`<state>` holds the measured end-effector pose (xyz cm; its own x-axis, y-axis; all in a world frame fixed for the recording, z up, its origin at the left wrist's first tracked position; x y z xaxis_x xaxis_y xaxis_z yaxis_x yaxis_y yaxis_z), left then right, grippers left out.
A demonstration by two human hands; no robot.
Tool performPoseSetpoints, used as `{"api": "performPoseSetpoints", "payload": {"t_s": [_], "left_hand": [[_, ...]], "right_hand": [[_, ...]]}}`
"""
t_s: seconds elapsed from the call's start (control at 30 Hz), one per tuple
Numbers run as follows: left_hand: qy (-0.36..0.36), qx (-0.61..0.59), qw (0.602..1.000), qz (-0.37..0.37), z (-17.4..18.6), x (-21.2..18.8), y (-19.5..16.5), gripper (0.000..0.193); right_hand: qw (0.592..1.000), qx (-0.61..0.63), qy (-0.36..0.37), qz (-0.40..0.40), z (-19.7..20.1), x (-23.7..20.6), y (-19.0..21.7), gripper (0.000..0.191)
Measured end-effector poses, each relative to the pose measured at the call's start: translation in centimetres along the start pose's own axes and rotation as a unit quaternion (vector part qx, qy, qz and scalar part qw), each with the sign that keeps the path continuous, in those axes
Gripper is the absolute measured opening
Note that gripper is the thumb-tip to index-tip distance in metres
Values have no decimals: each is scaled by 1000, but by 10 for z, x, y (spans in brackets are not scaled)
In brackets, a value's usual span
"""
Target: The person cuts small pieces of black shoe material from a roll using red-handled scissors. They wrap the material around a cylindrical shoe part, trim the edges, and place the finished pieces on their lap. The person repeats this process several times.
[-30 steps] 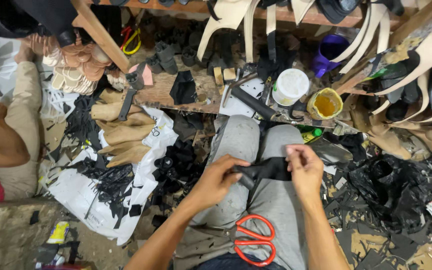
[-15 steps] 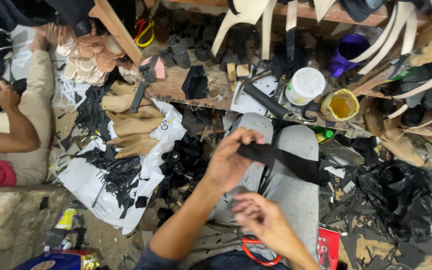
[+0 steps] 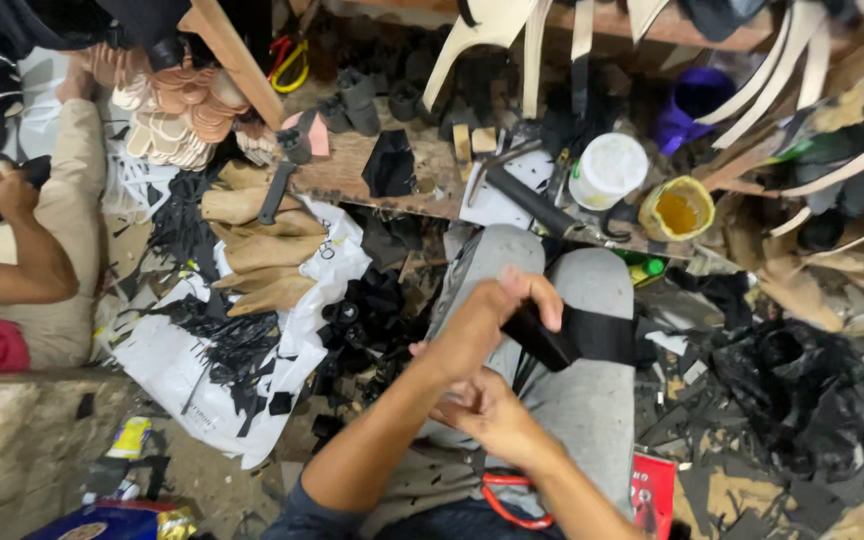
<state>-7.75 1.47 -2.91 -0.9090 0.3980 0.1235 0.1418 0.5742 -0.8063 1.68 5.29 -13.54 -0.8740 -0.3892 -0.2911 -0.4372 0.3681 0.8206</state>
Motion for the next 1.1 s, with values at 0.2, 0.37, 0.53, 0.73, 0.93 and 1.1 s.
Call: {"api": "performPoseSetpoints", "payload": {"t_s": [0.2,0.37,0.53,0.73,0.93,1.1], "left_hand": [[-102,377,920,-26,3,-34,-40,49],[-120,357,926,-5,8,-43,-38,53],[-155,324,933,-24,23,-39,-32,46],[-141,312,940,7,26,-30,-23,35],[-213,265,939,57,25,-29,-28,32],[-192,362,912,28,17,-33,-32,37]], "right_hand": [[996,50,74,-26,48,-9,-3,66],[942,335,-4,-5,62,4,6,63],[946,213,-237,62,61,13,39,61],[935,289,-201,42,78,11,40,59],[974,194,-87,77,106,18,-15,33],[943,-203,-264,-14,97,24,-58,42]]}}
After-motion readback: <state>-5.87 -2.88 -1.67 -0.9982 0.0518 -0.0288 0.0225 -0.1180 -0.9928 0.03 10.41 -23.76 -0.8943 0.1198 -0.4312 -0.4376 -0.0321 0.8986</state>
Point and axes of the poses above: each hand's wrist, its own x-axis towards the middle knuckle, its own z-axis out of the back of the hand, y = z × x, the point moved 6 cm from there along x, towards the middle knuckle, and after that the axes turned 12 degrees about -y, right-handed, at the moved point
